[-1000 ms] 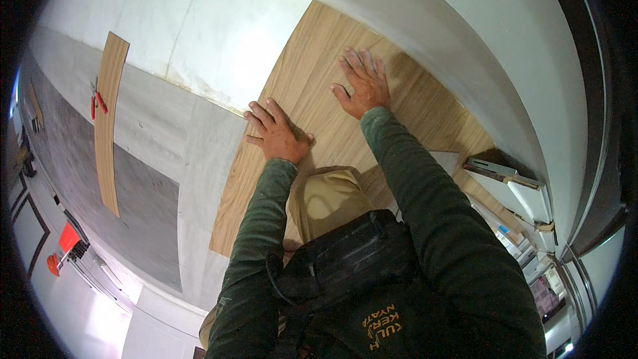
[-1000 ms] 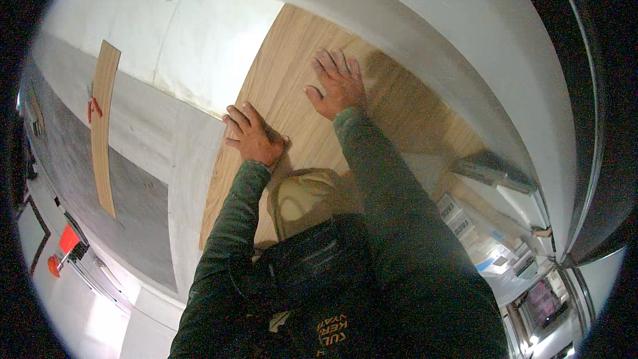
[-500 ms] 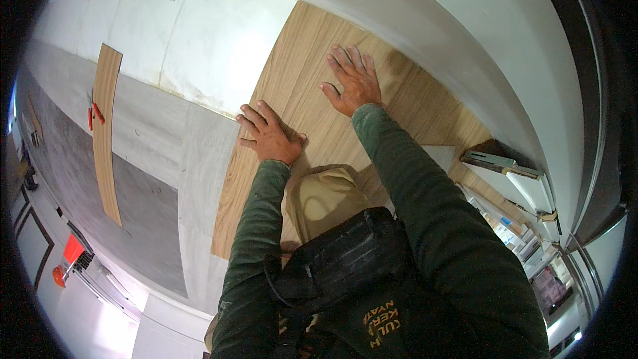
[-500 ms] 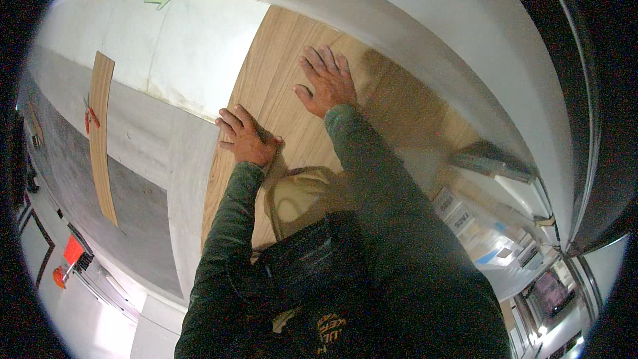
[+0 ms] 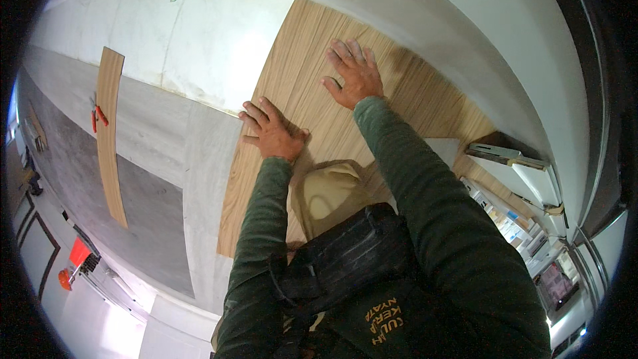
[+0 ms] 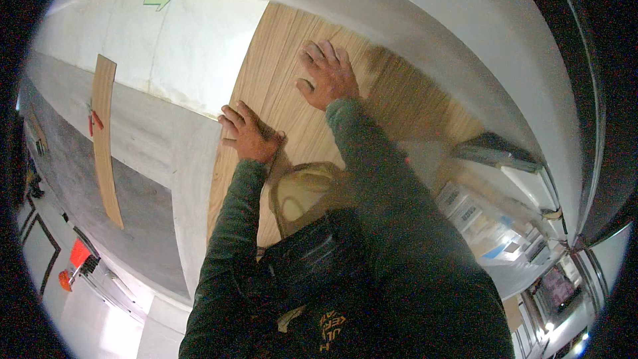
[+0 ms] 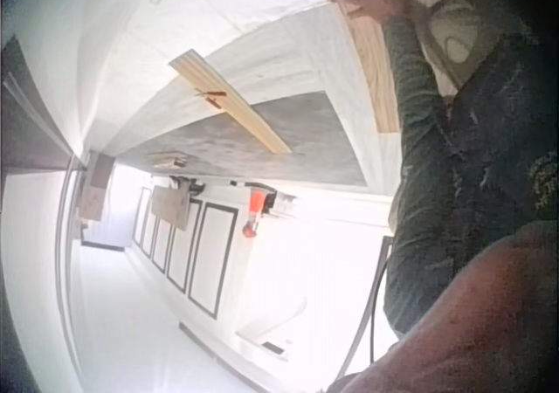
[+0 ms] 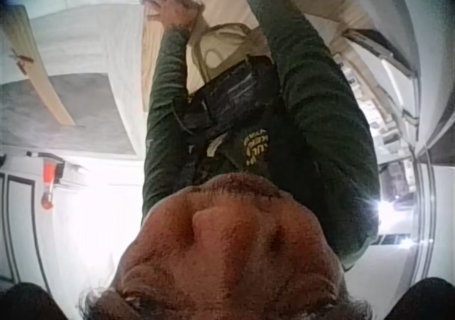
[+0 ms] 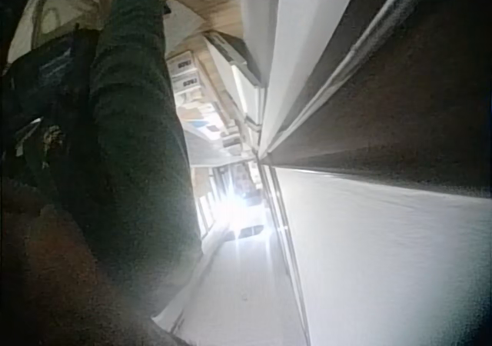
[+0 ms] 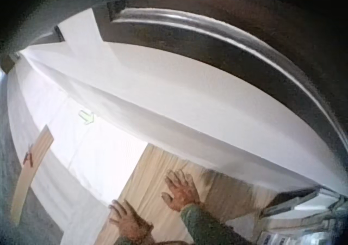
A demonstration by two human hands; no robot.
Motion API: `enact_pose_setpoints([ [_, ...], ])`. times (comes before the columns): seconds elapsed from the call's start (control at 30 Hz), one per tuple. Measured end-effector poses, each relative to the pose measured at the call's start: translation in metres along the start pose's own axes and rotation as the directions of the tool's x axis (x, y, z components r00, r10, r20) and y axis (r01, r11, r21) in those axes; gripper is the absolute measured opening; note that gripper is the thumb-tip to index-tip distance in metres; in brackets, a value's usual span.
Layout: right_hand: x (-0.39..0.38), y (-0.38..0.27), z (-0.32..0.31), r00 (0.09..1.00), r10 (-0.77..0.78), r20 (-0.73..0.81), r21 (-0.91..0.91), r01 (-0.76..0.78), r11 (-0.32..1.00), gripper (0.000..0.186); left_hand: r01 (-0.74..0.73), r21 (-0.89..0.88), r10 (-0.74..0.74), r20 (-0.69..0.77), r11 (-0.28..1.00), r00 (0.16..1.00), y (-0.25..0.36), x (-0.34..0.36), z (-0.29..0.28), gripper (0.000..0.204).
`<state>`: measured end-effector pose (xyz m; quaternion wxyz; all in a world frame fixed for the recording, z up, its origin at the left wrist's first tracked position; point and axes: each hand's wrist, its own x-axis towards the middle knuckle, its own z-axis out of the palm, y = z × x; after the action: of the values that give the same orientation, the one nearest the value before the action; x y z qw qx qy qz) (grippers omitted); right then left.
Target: The person measures and cuts pieces of wood-patterned flooring material using a utility knife and then fits them into place against the wall on the floor.
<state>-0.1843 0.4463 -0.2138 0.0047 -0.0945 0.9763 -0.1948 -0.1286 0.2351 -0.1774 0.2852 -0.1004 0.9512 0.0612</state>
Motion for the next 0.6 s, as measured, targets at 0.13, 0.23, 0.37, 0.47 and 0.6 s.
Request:
enact_pose_setpoints([
  [0.13, -0.002, 0.003, 0.004, 1.000, 0.005, -0.024, 0.017, -0.005, 1.000, 0.061, -0.138, -0.166, 0.103, -0.204, 0.976, 0.974, -0.027, -0.009, 0.022, 0.124],
  [0.23, -0.005, 0.007, 0.004, 0.999, 0.047, 0.024, -0.018, -0.047, 0.999, 0.062, -0.152, -0.292, 0.005, -0.451, 0.944, 0.893, -0.083, -0.039, 0.068, 0.116],
  [0.37, 0.000, -0.002, 0.004, 0.999, 0.025, 0.046, -0.003, -0.025, 1.000, 0.064, 0.332, -0.549, -0.584, -0.385, 0.767, 0.714, -0.215, -0.113, 0.147, 0.104],
  [0.47, -0.013, 0.016, 0.006, 0.998, 0.054, 0.039, -0.032, -0.052, 0.998, 0.063, 0.469, -0.625, -0.672, -0.123, 0.624, 0.731, -0.241, -0.163, 0.145, 0.104],
  [0.6, 0.002, 0.001, 0.004, 1.000, -0.002, -0.008, 0.013, 0.002, 1.000, 0.061, 0.739, -0.289, -0.732, 0.155, 0.609, 0.663, -0.377, -0.218, 0.186, 0.095],
])
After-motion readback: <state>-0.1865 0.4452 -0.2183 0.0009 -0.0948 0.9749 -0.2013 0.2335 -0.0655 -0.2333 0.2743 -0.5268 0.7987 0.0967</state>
